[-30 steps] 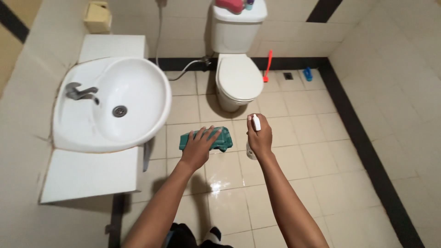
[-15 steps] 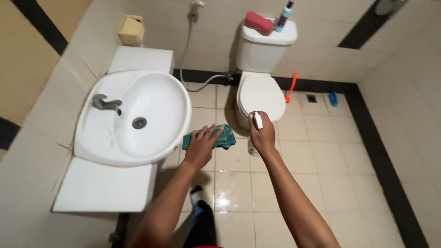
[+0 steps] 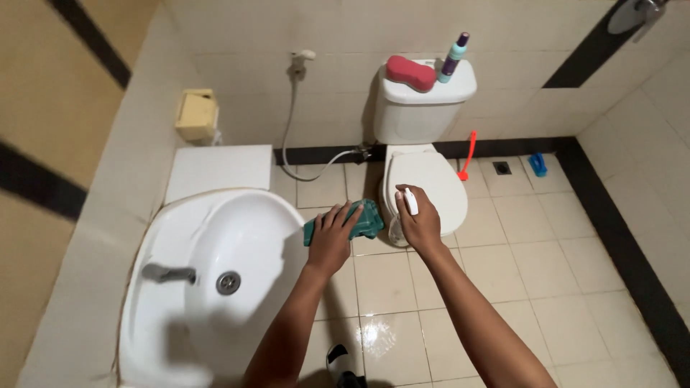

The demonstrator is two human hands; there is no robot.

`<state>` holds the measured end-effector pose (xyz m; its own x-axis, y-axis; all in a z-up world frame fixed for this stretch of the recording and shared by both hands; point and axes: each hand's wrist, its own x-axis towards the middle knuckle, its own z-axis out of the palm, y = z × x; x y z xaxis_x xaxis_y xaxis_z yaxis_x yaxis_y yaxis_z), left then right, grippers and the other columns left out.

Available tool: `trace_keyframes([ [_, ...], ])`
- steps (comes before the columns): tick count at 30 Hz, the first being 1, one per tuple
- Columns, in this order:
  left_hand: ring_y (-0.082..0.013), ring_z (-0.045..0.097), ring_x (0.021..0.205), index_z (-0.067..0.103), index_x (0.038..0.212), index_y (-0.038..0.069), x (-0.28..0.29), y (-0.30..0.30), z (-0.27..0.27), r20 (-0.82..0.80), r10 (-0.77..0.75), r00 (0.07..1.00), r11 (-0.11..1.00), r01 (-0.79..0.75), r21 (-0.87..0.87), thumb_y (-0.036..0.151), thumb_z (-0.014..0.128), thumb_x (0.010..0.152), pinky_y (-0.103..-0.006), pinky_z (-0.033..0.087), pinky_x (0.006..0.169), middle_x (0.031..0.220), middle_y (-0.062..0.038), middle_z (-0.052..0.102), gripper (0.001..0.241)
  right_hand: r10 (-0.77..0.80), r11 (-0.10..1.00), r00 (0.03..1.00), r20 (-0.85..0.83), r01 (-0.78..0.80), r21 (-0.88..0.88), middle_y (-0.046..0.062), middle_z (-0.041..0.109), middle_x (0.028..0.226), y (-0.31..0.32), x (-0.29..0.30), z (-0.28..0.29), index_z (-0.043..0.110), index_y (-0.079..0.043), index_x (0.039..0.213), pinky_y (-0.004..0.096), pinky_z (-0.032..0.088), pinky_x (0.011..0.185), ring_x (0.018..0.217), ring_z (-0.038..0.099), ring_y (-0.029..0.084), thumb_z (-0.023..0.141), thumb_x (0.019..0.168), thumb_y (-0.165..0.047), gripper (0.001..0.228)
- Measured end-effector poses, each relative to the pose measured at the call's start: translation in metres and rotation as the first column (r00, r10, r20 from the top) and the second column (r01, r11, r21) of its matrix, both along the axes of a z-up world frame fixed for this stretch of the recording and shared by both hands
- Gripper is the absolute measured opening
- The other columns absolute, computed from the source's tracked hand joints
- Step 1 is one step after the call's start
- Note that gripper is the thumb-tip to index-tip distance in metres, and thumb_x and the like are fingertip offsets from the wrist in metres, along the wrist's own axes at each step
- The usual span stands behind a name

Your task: The person sprays a cleaning solution onto a green cloth and wipes the tiled countertop next to the sink. They then pick up a pink sponge and scrub the countertop and the interior of the white sink basin.

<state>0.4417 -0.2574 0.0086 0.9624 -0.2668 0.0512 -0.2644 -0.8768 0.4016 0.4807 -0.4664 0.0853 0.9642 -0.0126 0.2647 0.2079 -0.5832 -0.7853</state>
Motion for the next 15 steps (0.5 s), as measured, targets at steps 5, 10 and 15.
trace_keyframes([
  [5, -0.0328, 0.031, 0.15, 0.032, 0.16, 0.03, 0.067, -0.038, -0.015, 0.009, -0.106, 0.994, 0.993, 0.105, 0.051, -0.007, 0.056, 0.086, -0.0633, 0.024, 0.119, 0.166, -0.005, 0.031, 0.086, -0.134, 0.989, 0.982, -0.134, 0.14, 0.04, 0.012, 0.074, 0.094, -0.038, 0.043, -0.004, 0.07, -0.009, 0.119, 0.036, 0.054, 0.078, 0.086, 0.073, 0.025, 0.058, 0.104, -0.036, 0.034],
  [10, -0.0331, 0.032, 0.151, 0.031, 0.16, 0.031, 0.13, -0.101, -0.008, 0.02, -0.185, 0.983, 0.983, 0.184, 0.022, -0.007, 0.057, 0.086, -0.0649, 0.026, 0.117, 0.166, -0.004, 0.032, 0.088, -0.192, 0.976, 0.973, -0.127, 0.203, 0.078, 0.008, 0.073, 0.087, -0.098, 0.09, -0.011, 0.07, -0.008, 0.117, 0.034, 0.055, 0.069, 0.073, 0.073, 0.02, 0.057, 0.104, -0.037, 0.034],
  [15, -0.0341, 0.032, 0.15, 0.03, 0.162, 0.032, 0.194, -0.17, -0.016, 0.057, -0.262, 0.963, 0.963, 0.257, 0.08, -0.012, 0.06, 0.079, -0.0642, 0.025, 0.117, 0.167, -0.004, 0.031, 0.098, -0.235, 0.965, 0.967, -0.096, 0.244, 0.097, 0.009, 0.073, 0.083, -0.175, 0.153, -0.033, 0.071, -0.009, 0.118, 0.035, 0.055, 0.07, 0.075, 0.073, 0.021, 0.057, 0.104, -0.036, 0.034],
])
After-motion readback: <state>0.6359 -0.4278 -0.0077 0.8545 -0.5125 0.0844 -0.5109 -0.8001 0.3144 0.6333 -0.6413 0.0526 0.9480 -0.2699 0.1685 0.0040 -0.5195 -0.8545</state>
